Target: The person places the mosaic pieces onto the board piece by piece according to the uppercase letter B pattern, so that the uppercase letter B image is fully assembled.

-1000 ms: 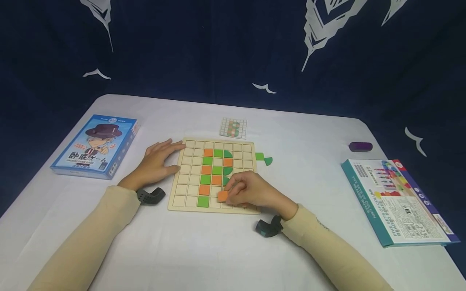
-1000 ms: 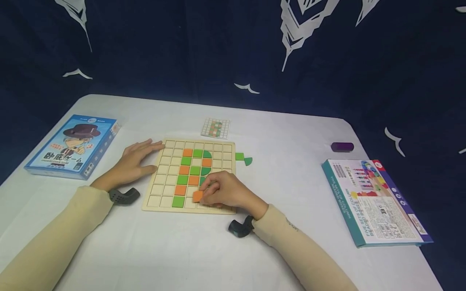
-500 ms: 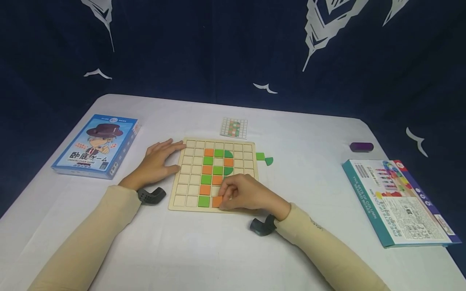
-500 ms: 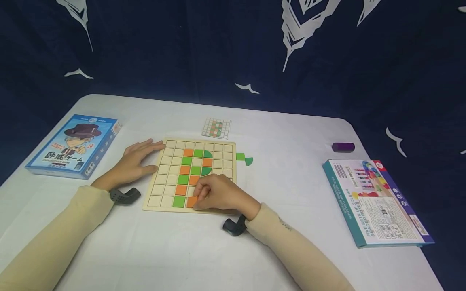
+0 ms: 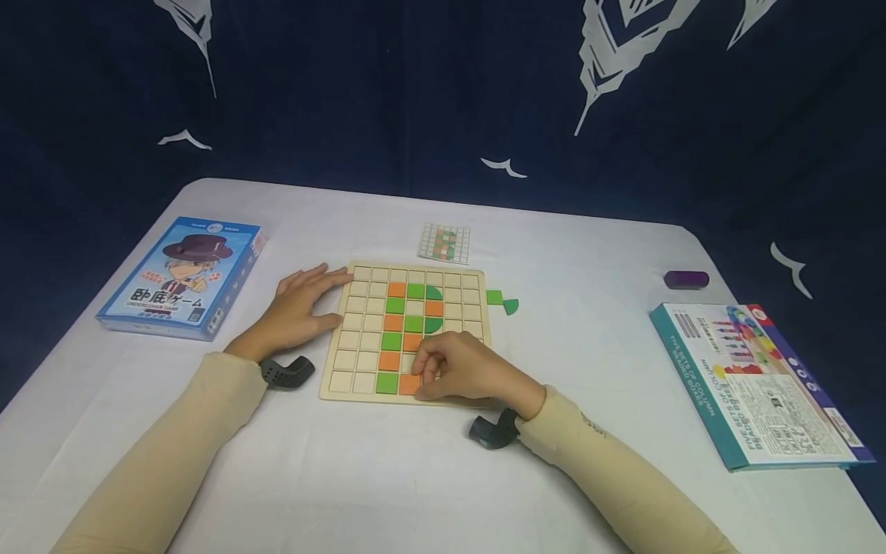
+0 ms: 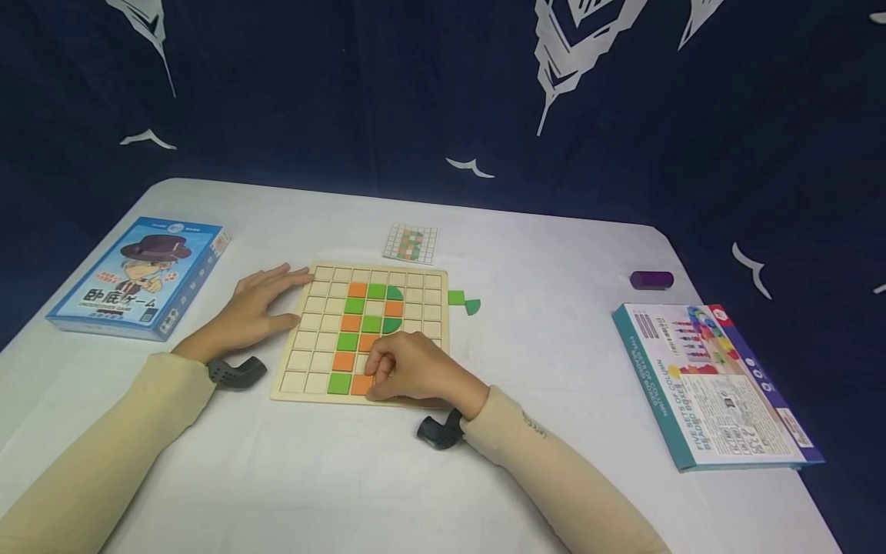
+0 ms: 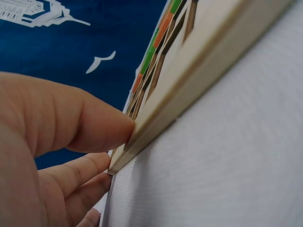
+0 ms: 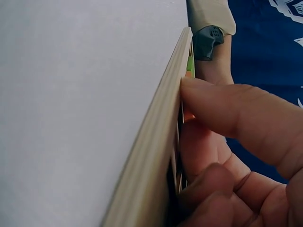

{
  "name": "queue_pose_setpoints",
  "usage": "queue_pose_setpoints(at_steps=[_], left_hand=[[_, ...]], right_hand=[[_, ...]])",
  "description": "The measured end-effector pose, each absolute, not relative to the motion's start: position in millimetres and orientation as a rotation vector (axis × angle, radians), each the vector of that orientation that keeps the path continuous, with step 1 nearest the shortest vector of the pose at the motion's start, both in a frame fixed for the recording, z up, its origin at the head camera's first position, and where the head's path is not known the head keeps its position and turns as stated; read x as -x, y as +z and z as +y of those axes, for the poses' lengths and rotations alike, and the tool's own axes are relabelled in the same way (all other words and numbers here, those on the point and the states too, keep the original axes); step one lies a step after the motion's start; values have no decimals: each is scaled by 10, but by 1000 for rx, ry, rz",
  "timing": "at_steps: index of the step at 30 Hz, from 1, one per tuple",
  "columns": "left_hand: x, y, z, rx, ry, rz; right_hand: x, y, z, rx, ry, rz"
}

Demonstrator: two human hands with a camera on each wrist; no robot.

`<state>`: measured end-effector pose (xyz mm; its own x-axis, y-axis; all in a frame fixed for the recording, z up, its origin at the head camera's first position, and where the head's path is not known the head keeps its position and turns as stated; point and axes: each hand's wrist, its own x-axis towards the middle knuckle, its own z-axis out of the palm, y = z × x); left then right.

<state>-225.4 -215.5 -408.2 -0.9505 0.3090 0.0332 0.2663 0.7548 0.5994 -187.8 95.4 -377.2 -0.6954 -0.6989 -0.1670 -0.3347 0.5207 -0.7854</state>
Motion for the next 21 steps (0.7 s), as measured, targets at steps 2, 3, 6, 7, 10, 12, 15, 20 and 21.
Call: queue_pose_setpoints(at_steps=[2, 3, 6, 7, 10, 12, 15, 20, 21], left_hand=[[2253, -4079, -2157, -471, 965, 2876], [2250, -4077, -2156, -472, 964, 2876], [2244, -4071, -2155, -478, 966, 2873], [2243, -4069, -2154, -479, 969, 2872], [2241, -4066, -2153, -481, 976, 2870], [2245, -4069, -2156, -481, 975, 2869], [2246, -4072, -2155, -482, 969, 2872], [2257, -4084, -2160, -476, 960, 2873], [2259, -4087, -2161, -473, 958, 2872]], right_hand=[[1884, -3776, 957, 845, -1043, 2285], [1887, -3778, 959, 847, -1047, 2278], [1904, -3781, 972, 854, -1047, 2255], [1913, -3782, 978, 861, -1045, 2247], [1943, -3786, 1001, 865, -1065, 2200], [1962, -3785, 1022, 865, -1100, 2152], [1988, -3785, 1063, 840, -1181, 2057], [2023, -3762, 1129, 717, -1296, 1934], [2032, -3751, 1142, 690, -1312, 1917]])
